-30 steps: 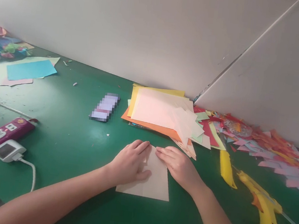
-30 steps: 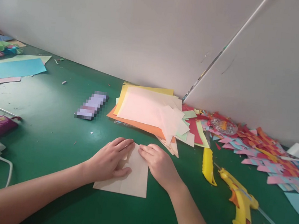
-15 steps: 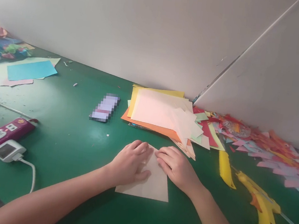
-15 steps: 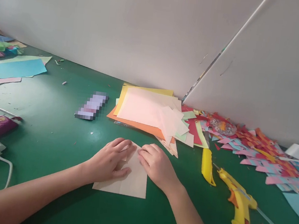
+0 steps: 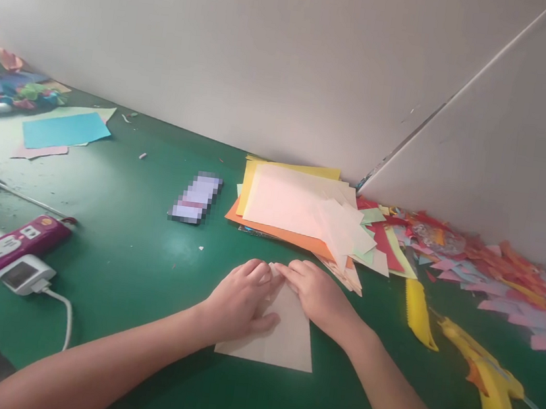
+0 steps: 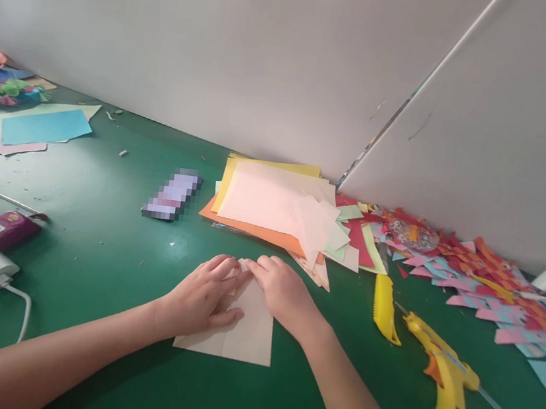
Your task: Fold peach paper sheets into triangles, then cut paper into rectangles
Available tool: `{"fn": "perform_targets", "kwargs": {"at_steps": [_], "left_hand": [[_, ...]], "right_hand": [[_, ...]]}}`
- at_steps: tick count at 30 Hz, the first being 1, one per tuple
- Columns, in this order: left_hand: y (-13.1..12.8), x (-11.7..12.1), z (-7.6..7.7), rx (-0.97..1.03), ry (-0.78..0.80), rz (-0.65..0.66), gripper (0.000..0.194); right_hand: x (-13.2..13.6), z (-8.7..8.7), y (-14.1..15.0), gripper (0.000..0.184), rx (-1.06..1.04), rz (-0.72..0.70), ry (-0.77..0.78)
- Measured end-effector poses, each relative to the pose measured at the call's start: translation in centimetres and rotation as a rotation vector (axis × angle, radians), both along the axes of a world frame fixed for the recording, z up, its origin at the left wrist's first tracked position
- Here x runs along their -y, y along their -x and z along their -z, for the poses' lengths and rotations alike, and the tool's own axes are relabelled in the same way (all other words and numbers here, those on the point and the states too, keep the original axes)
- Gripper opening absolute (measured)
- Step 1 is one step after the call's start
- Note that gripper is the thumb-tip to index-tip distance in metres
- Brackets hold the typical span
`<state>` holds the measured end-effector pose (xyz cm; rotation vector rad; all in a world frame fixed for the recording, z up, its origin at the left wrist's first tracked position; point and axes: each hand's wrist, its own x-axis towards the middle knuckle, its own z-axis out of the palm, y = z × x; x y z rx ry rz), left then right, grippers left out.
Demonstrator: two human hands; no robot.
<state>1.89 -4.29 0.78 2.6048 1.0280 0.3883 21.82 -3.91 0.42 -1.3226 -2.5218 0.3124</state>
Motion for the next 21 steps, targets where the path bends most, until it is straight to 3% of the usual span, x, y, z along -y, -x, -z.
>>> {"fn": "perform_targets", "kwargs": {"at_steps": [9,15,21], "left_hand": [[-0.1,-0.1,0.2,-0.035,-0.048,0.013,0.056],[0.0,0.0,0.2,-0.047,-0.017,-0.009,0.054],[0.0,0.0,0.0,-0.021,-0.013,0.008,0.051]], "right_hand": [[-0.3,0.2,0.0,0.043,0.078,-0.026,-0.029],[1.1,-0.3,-1.2,0.044,0.057,0.002,-0.021],[2.9,0.6,-3.0,0.054,0.071,0.036,-0.107]]}}
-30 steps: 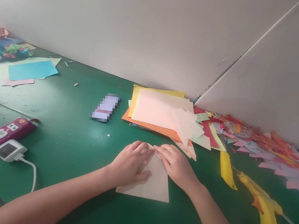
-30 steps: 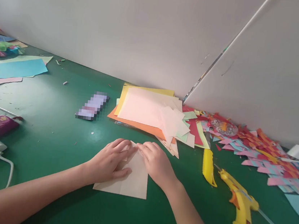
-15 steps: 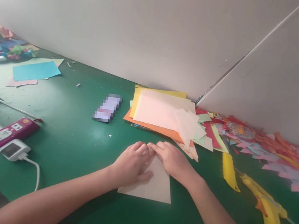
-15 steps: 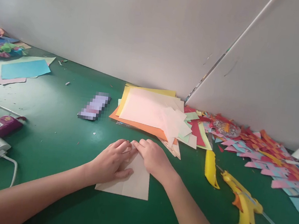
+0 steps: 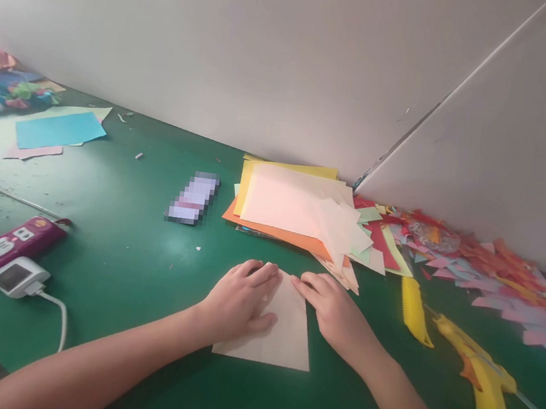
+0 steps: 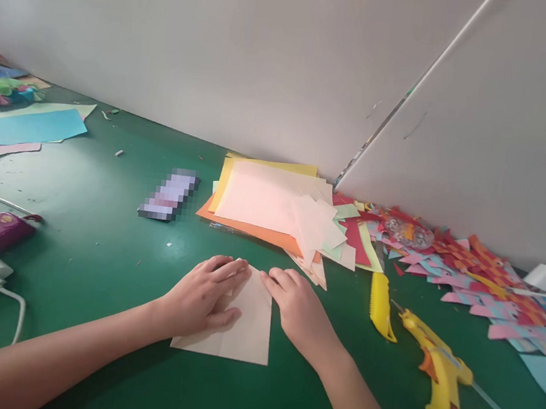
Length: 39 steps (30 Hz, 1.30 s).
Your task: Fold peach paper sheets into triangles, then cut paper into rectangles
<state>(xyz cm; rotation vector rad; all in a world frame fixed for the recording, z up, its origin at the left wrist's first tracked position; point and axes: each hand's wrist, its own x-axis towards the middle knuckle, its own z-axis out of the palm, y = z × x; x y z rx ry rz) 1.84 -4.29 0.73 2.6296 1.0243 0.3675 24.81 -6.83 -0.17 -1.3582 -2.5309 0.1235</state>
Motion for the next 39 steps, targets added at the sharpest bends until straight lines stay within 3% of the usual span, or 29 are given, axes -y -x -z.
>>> {"fn": "perform_targets", "kwargs": {"at_steps": [7,12,19,22,24,28,33,39], "left_hand": [[0.0,0.0,0.0,-0.02,-0.01,0.004,0.053],[0.1,0.2,0.5,-0.023,-0.051,0.014,0.05],[0.1,0.2,0.8,0.002,-0.069,-0.003,0.05],[0.1,0.3,1.2,0.027,-0.091,-0.035,0.054],[0.1,0.3,1.4,0.05,-0.099,-0.047,0.061],[0.2,0.3,1.5,0.067,-0.098,-0.038,0.069],[0.1,0.2,1.0,0.058,-0.067,-0.021,0.054],[0.0,0.2,0.7,0.069,-0.056,-0.019,0.044]], "right_hand": [[1.3,-0.1,-1.2,0.049,-0.03,0.07,-0.063],[0.1,-0.4,1.0,0.026,-0.215,0.257,-0.052],[-1.1,-0.3,3.6,0.014,-0.269,0.345,0.081],[-0.8,-0.1,3.8,0.025,-0.328,0.388,0.101],[-0.6,0.1,4.0,0.029,-0.345,0.381,0.086],[-0.2,0.4,4.5,0.02,-0.343,0.272,0.021],[0.3,0.1,4.7,0.022,-0.224,0.123,-0.008],[1.4,-0.6,3.8,0.027,-0.059,0.067,-0.034]]}}
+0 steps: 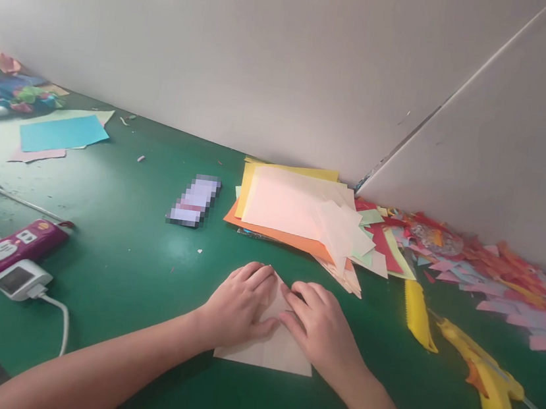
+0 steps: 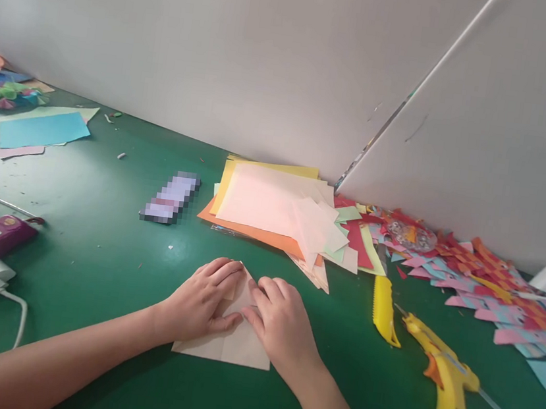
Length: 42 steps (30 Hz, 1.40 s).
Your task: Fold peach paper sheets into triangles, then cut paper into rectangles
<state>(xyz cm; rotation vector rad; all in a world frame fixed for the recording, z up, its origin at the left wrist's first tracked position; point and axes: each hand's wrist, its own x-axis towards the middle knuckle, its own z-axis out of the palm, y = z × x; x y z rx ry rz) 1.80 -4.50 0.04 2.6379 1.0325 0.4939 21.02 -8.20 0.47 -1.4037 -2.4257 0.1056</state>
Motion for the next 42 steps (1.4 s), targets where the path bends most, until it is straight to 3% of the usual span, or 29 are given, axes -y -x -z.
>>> {"fn": "perform_targets", "kwargs": {"at_steps": [7,12,17,23,26,36,42], "left_hand": [[0.2,-0.2,-0.2,0.02,0.042,0.016,0.041],[0.3,-0.2,-0.3,0.061,0.064,0.012,0.047],[1.3,-1.0,0.2,0.176,0.075,-0.027,0.033],[2.7,-2.3,0.3,0.278,0.221,-0.296,0.022],[3.0,-2.6,0.0,0.295,0.294,-0.369,0.023],[3.5,-3.2,0.3,0.312,0.275,-0.329,0.017],[4.3,-3.5,-0.1,0.278,0.305,-0.238,0.012]], "right_hand": [[0.6,-0.2,0.3,0.029,0.045,-0.023,-0.006],[-1.4,0.0,1.0,0.042,0.085,-0.039,0.088],[-3.0,0.0,1.5,0.044,0.153,-0.013,0.099],[-2.9,0.7,1.7,0.038,0.064,0.021,0.053],[-2.8,0.9,1.7,0.032,-0.015,0.024,0.069],[-2.9,1.3,1.4,0.049,0.151,-0.04,0.024],[-2.9,1.5,1.4,0.052,0.112,-0.036,0.064]]}}
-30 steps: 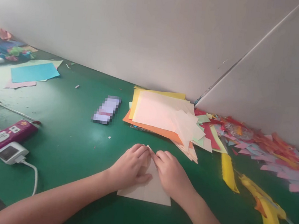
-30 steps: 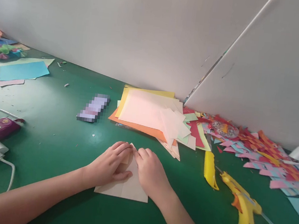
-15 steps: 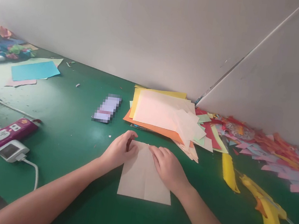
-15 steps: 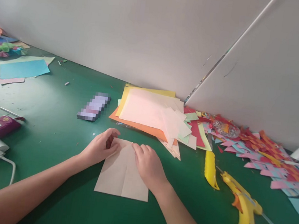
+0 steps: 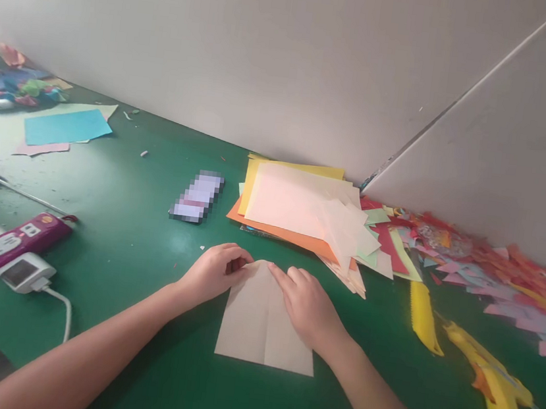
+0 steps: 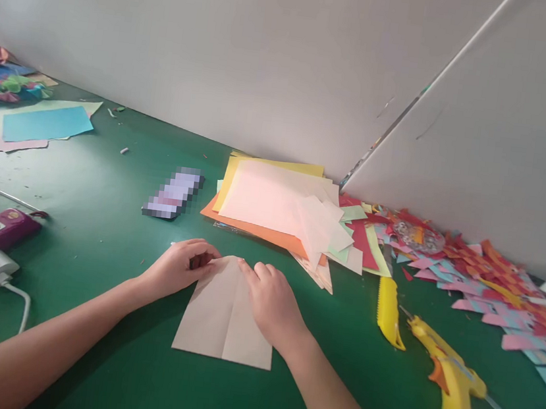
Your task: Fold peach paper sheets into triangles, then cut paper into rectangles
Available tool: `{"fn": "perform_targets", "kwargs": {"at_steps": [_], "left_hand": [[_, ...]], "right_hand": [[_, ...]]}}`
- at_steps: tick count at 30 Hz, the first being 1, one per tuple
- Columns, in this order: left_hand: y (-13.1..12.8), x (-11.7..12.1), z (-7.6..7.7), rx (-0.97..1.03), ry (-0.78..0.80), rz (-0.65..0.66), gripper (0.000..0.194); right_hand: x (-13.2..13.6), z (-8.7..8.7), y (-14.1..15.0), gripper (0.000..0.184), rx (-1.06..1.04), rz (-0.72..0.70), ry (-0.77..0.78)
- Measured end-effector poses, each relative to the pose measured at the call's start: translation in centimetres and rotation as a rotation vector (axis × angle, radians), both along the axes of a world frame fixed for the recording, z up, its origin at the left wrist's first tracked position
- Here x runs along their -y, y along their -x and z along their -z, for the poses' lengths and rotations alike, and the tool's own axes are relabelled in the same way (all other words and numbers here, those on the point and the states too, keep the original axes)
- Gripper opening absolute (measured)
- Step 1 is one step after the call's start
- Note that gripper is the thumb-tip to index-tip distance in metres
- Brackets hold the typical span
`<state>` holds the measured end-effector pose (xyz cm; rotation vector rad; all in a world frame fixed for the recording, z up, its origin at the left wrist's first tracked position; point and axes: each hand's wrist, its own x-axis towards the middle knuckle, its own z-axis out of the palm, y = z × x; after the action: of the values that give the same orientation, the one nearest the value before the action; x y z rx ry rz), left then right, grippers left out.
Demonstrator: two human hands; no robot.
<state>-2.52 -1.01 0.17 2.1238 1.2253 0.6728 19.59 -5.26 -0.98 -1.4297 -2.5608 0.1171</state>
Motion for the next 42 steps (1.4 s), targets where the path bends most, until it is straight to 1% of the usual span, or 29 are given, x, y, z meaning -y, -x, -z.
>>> {"fn": "perform_targets", "kwargs": {"at_steps": [5,8,12,15,17,20,27,30,32,35,38,42], "left_hand": [[0.2,0.0,0.2,0.024,-0.054,0.08,0.017],[0.3,-0.1,0.4,0.029,-0.129,0.132,0.021],[0.5,-0.3,0.5,-0.051,-0.259,0.222,0.025],[0.7,-0.4,0.4,-0.111,-0.282,0.251,0.026],[0.6,-0.4,0.4,-0.11,-0.27,0.242,0.025],[0.3,-0.4,0.5,-0.068,-0.242,0.19,0.022],[-0.7,-0.2,0.6,-0.005,-0.174,-0.002,0.018],[-0.6,-0.1,0.6,-0.017,-0.172,-0.018,0.017],[-0.3,-0.2,0.8,-0.031,-0.218,0.014,0.018],[0.2,-0.5,1.0,-0.072,-0.311,0.106,0.021],[0.5,-0.7,0.8,-0.12,-0.365,0.203,0.025],[0.6,-0.7,0.4,-0.164,-0.41,0.278,0.028]], "right_hand": [[-0.1,0.0,0.0,0.052,-0.026,-0.005,-0.018],[-0.1,0.0,0.0,0.05,-0.024,-0.006,-0.012],[-0.1,0.0,0.1,0.049,-0.011,-0.006,-0.005],[-0.1,-0.1,0.1,0.048,-0.008,0.001,0.0],[-0.1,-0.1,0.1,0.047,-0.013,0.007,0.007],[-0.1,-0.2,0.2,0.047,-0.019,0.006,0.012],[0.0,-0.2,0.1,0.048,0.008,0.004,0.014],[-0.1,-0.1,0.1,0.048,0.02,-0.002,-0.001],[0.0,0.0,0.1,0.048,0.028,-0.006,-0.006],[0.0,0.1,0.1,0.048,0.032,-0.009,-0.005],[0.0,0.2,0.0,0.048,0.012,-0.006,0.005],[-0.1,0.3,0.0,0.05,-0.043,0.002,0.008]]}}
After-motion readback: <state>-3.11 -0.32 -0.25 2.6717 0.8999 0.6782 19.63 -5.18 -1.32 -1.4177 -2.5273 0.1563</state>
